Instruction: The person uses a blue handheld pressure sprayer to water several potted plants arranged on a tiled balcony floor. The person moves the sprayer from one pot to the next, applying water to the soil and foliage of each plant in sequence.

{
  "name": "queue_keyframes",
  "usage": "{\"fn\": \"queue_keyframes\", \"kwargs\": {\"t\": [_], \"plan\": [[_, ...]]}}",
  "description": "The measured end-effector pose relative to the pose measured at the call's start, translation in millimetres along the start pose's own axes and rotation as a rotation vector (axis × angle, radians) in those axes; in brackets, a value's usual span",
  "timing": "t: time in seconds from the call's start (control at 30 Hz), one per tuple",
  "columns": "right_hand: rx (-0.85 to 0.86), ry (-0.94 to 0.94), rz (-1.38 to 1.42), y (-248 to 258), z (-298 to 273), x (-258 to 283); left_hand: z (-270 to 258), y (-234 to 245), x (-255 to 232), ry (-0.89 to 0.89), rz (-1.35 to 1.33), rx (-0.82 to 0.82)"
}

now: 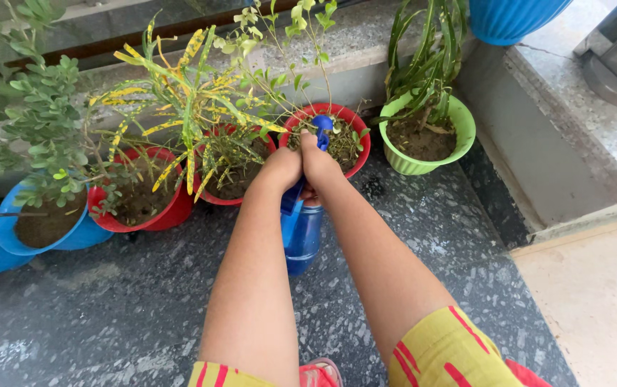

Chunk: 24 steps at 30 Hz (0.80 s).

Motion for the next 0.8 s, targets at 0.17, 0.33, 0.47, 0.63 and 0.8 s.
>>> {"fn": "queue_keyframes", "kwargs": {"t": [0.17,0.33,0.47,0.63,0.8], "plan": [[0.02,-0.004,-0.041,3,22,-13,15,-14,8,-0.049,0.081,0.008],[0.083,-0.039,-0.042,2,13,-12,3,-11,-1,-0.006,0.06,0.03],[0.066,-0.012,-0.061,9,-4,-3,-14,-3,-16,0.048,0.055,0.01],[0.049,0.021,-0.079,18,0,-1,-10,-14,-22,-0.018,0.002,0.03],[0.048,0.015,-0.08,27,11,-7,5,-27,-19,-0.043,0.099,0.04]]}}
Point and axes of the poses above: each hand's wrist, its own z-axis towards the middle knuckle, its own y-axis out of the back of the hand, x = y × z, the point moved 9 cm from there along z, towards the middle knuckle
